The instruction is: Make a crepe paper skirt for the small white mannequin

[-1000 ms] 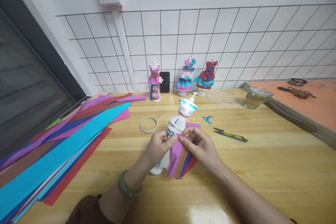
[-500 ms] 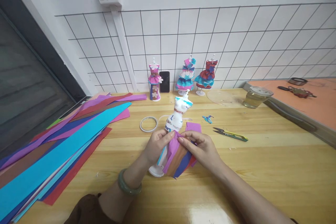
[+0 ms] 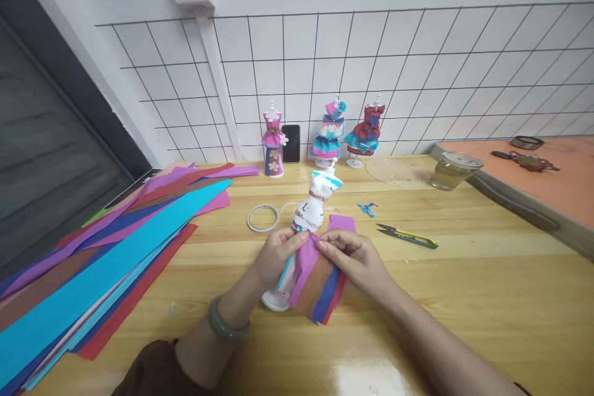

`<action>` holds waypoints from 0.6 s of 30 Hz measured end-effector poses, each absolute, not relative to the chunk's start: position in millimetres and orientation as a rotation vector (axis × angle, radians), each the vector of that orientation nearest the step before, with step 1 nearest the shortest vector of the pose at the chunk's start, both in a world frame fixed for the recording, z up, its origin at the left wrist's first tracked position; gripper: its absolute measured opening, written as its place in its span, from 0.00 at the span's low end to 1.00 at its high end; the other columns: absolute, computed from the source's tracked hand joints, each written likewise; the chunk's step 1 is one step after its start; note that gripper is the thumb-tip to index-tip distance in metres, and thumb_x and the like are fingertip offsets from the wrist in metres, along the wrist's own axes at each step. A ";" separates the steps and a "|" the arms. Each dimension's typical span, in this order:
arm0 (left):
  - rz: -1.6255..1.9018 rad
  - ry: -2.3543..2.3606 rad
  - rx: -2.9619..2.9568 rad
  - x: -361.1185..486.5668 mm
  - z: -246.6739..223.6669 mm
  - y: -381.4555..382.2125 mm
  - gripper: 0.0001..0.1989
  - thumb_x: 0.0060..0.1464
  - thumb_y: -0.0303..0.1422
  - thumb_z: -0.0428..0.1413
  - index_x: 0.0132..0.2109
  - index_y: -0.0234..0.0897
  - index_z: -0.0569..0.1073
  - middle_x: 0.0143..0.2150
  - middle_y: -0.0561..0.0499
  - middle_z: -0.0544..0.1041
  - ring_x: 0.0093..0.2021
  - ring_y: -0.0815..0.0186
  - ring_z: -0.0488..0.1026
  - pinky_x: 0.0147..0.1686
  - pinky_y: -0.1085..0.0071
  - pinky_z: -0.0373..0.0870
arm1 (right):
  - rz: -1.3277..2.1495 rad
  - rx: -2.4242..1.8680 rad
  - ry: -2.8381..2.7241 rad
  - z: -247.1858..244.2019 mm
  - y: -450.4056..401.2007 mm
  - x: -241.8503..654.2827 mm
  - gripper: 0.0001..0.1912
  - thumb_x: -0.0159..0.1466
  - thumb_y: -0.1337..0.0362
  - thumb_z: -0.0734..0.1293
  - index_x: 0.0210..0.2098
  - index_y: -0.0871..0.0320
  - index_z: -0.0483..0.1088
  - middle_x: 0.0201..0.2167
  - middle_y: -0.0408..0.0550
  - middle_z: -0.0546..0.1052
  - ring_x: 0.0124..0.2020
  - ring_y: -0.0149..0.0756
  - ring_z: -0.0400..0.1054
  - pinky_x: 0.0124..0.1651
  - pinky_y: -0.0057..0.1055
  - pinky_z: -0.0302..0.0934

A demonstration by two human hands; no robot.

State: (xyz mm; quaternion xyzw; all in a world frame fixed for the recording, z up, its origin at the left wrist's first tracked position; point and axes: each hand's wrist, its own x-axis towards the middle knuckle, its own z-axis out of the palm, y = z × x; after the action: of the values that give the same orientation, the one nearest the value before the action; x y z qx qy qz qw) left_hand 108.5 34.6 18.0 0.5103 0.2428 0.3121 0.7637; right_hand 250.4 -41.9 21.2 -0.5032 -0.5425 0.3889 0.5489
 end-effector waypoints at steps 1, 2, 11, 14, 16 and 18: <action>0.681 0.534 1.111 108.4 18.2 34.6 0.15 0.45 0.41 0.58 0.27 0.30 0.68 0.23 0.53 0.68 0.25 0.73 0.63 0.27 0.75 0.60 | 0.911 -1.200 -1.292 21.4 -41.8 250.3 0.12 0.58 0.56 0.65 0.31 0.60 0.70 0.23 0.43 0.71 0.24 0.28 0.62 0.26 0.25 0.56; 0.686 0.541 1.115 108.3 18.5 34.7 0.16 0.45 0.41 0.58 0.26 0.31 0.67 0.23 0.54 0.68 0.24 0.73 0.63 0.27 0.75 0.60 | 0.894 -1.210 -1.304 21.7 -41.7 250.2 0.12 0.58 0.56 0.65 0.30 0.60 0.70 0.23 0.43 0.71 0.24 0.28 0.62 0.26 0.25 0.56; 0.693 0.572 1.202 107.5 18.0 37.0 0.15 0.44 0.40 0.59 0.25 0.31 0.68 0.22 0.55 0.66 0.23 0.75 0.61 0.25 0.77 0.58 | 0.759 -1.262 -1.447 22.9 -41.1 251.2 0.11 0.61 0.59 0.62 0.30 0.59 0.71 0.24 0.44 0.72 0.25 0.30 0.63 0.28 0.25 0.57; 0.689 0.575 1.208 107.0 17.3 37.8 0.14 0.44 0.39 0.59 0.25 0.31 0.69 0.21 0.55 0.66 0.23 0.75 0.61 0.25 0.78 0.58 | 0.773 -1.235 -1.470 23.8 -40.5 251.5 0.10 0.61 0.60 0.62 0.32 0.59 0.72 0.25 0.45 0.73 0.26 0.30 0.64 0.28 0.25 0.58; 0.668 0.570 1.205 106.5 17.4 38.3 0.14 0.44 0.40 0.59 0.26 0.30 0.70 0.23 0.54 0.68 0.24 0.74 0.63 0.25 0.77 0.59 | 0.800 -1.218 -1.470 24.4 -40.4 251.7 0.10 0.61 0.61 0.62 0.33 0.59 0.72 0.26 0.45 0.74 0.27 0.30 0.65 0.29 0.25 0.58; 0.647 0.567 1.205 105.9 17.5 38.9 0.14 0.43 0.40 0.60 0.27 0.30 0.71 0.24 0.53 0.70 0.25 0.73 0.65 0.26 0.77 0.61 | 0.825 -1.212 -1.448 23.8 -40.2 252.2 0.10 0.60 0.60 0.62 0.33 0.59 0.72 0.27 0.45 0.74 0.27 0.31 0.65 0.29 0.25 0.58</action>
State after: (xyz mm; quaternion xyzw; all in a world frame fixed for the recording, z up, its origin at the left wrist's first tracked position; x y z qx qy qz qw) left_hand 105.9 38.9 17.5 0.5491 0.2585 0.2946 0.7382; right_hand 252.2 -40.2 23.8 -0.5045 -0.6025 0.3431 0.5145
